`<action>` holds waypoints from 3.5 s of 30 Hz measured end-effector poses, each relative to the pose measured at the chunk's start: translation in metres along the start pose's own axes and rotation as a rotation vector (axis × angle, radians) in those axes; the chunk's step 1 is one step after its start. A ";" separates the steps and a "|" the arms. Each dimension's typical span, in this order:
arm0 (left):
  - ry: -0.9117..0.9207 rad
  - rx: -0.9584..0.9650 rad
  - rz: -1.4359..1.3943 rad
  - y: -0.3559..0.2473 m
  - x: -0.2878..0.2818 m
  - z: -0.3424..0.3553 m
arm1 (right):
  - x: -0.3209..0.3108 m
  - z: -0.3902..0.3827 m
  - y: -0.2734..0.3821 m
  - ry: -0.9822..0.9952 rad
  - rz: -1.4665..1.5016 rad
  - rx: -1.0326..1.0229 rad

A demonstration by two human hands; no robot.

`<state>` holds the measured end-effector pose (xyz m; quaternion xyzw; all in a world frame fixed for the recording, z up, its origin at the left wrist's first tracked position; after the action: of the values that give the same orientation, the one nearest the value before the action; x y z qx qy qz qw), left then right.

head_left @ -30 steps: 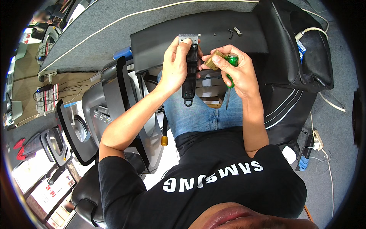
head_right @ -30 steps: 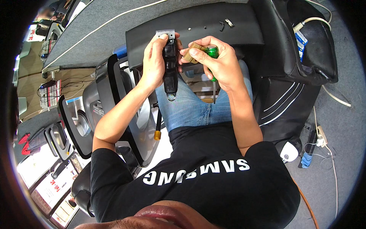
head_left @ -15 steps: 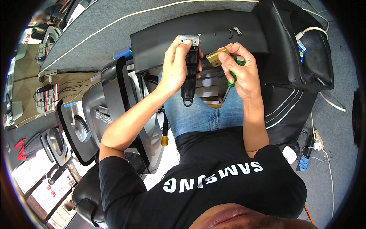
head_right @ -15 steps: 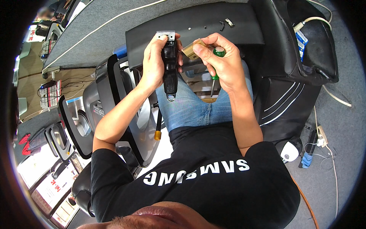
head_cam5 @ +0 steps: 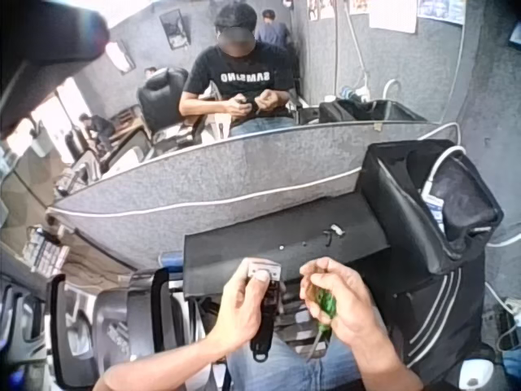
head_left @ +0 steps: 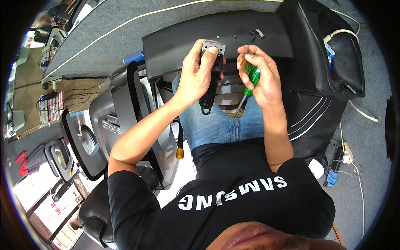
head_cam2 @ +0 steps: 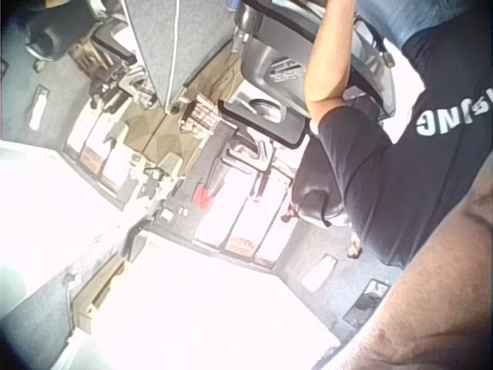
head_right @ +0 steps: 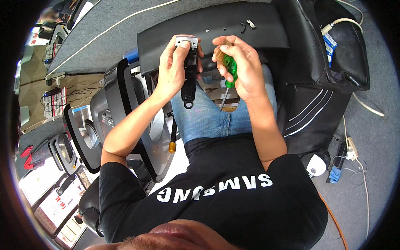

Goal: The person disassembles and reassembles a pair of hair clippers. Using a screwdriver, the person removes the blades, brushes out hair debris, and then carefully aligns and screws the metal blades back onto the clipper body.

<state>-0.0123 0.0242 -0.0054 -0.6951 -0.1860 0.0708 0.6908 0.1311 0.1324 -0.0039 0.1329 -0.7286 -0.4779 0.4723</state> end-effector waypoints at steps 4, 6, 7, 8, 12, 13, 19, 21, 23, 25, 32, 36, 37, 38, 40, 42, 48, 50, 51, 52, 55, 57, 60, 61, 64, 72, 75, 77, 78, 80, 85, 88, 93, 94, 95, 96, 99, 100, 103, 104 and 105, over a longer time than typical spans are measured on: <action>0.022 -0.033 0.011 -0.002 0.002 -0.001 | 0.010 -0.002 -0.001 -0.104 -0.288 -0.063; 0.033 -0.004 0.058 -0.002 0.003 -0.002 | 0.014 -0.003 0.003 -0.100 -0.362 -0.099; 0.041 0.027 0.097 -0.001 0.004 -0.002 | 0.018 -0.003 0.004 -0.095 -0.436 -0.152; 0.050 0.057 0.135 0.000 0.004 -0.003 | 0.021 -0.003 0.005 -0.090 -0.509 -0.205; 0.048 0.123 0.266 0.001 0.002 -0.003 | 0.022 -0.008 0.008 -0.101 -0.554 -0.218; 0.054 0.142 0.312 -0.001 0.002 -0.004 | 0.023 -0.009 0.008 -0.100 -0.565 -0.224; 0.028 0.129 0.347 -0.011 0.003 -0.007 | 0.023 -0.011 0.010 -0.068 -0.560 -0.216; 0.027 0.192 0.380 -0.013 0.005 -0.007 | 0.021 -0.010 0.010 -0.063 -0.570 -0.211; 0.077 0.198 0.397 -0.015 0.003 -0.007 | 0.020 -0.010 0.013 -0.042 -0.557 -0.193; 0.097 0.175 0.403 -0.015 0.002 -0.009 | 0.021 -0.011 0.014 -0.021 -0.595 -0.219; 0.125 0.191 0.458 -0.020 0.003 -0.010 | 0.020 -0.012 0.019 0.011 -0.691 -0.286; 0.146 0.138 0.444 -0.024 0.004 -0.013 | 0.018 -0.013 0.022 0.048 -0.760 -0.351; 0.145 0.146 0.445 -0.025 0.005 -0.014 | 0.020 -0.014 0.023 0.050 -0.760 -0.344; 0.143 0.154 0.444 -0.026 0.006 -0.015 | 0.022 -0.016 0.026 0.051 -0.760 -0.336; 0.135 0.198 0.449 -0.025 0.007 -0.016 | 0.023 -0.017 0.027 0.050 -0.776 -0.350; 0.116 0.274 0.464 -0.022 0.006 -0.017 | 0.025 -0.018 0.025 0.051 -0.802 -0.396; 0.113 0.597 0.549 -0.030 0.007 -0.017 | 0.026 -0.023 0.029 0.102 -0.906 -0.650; 0.114 0.722 0.569 -0.030 0.007 -0.015 | 0.027 -0.025 0.030 0.123 -0.923 -0.722; 0.109 0.764 0.590 -0.030 0.007 -0.015 | 0.028 -0.026 0.030 0.134 -0.913 -0.748; 0.105 0.807 0.611 -0.031 0.008 -0.015 | 0.028 -0.027 0.031 0.144 -0.903 -0.774; 0.105 0.841 0.663 -0.034 0.007 -0.016 | 0.024 -0.026 0.031 0.201 -0.873 -0.805; 0.105 0.850 0.695 -0.035 0.007 -0.016 | 0.024 -0.026 0.031 0.241 -0.876 -0.818; 0.092 0.852 0.721 -0.035 0.009 -0.016 | 0.026 -0.026 0.029 0.282 -0.879 -0.839; 0.084 0.861 0.720 -0.034 0.009 -0.016 | 0.026 -0.026 0.028 0.273 -0.868 -0.839; 0.069 0.867 0.739 -0.036 0.009 -0.016 | 0.027 -0.027 0.028 0.250 -0.856 -0.833; 0.044 0.906 0.829 -0.041 0.012 -0.017 | 0.027 -0.028 0.025 0.201 -0.768 -0.789; 0.050 0.901 0.874 -0.043 0.011 -0.018 | 0.026 -0.029 0.025 0.202 -0.744 -0.746; 0.072 0.867 0.913 -0.043 0.012 -0.020 | 0.024 -0.029 0.022 0.196 -0.689 -0.695; 0.063 0.872 0.903 -0.043 0.012 -0.020 | 0.023 -0.029 0.020 0.190 -0.649 -0.677; 0.043 0.880 0.883 -0.043 0.013 -0.018 | 0.024 -0.027 0.017 0.178 -0.571 -0.641; 0.054 0.850 0.874 -0.038 0.012 -0.017 | 0.024 -0.027 0.017 0.165 -0.606 -0.643; 0.056 0.852 0.863 -0.035 0.010 -0.017 | 0.021 -0.023 0.019 0.169 -0.709 -0.722; 0.025 0.937 0.867 -0.039 0.012 -0.017 | 0.023 -0.026 0.017 0.143 -0.717 -0.797; 0.018 0.951 0.870 -0.039 0.011 -0.018 | 0.023 -0.027 0.016 0.136 -0.704 -0.796; 0.012 0.967 0.873 -0.040 0.011 -0.019 | 0.023 -0.027 0.016 0.130 -0.691 -0.796; 0.012 0.965 0.874 -0.041 0.011 -0.019 | 0.023 -0.028 0.017 0.138 -0.702 -0.806; 0.012 0.966 0.878 -0.044 0.011 -0.020 | 0.023 -0.028 0.018 0.163 -0.720 -0.828; 0.013 0.968 0.878 -0.045 0.012 -0.020 | 0.023 -0.028 0.018 0.168 -0.717 -0.831; 0.011 0.975 0.888 -0.050 0.011 -0.021 | 0.022 -0.028 0.021 0.194 -0.741 -0.857; 0.009 0.978 0.893 -0.051 0.011 -0.022 | 0.022 -0.028 0.021 0.204 -0.755 -0.867; 0.013 0.972 0.898 -0.052 0.011 -0.022 | 0.022 -0.028 0.021 0.206 -0.745 -0.863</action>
<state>-0.0023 0.0062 0.0490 -0.3144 0.1791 0.4238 0.8304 0.1479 0.1129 0.0279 0.2216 -0.3221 -0.8504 0.3522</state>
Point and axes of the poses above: each hand's wrist, its own z-axis towards the middle knuckle, its own x-axis out of the palm, y = z × x, the point moved 3 cm from there along z, towards the middle knuckle, and after that the axes turned 6 degrees about y, right-handed, at the moved point
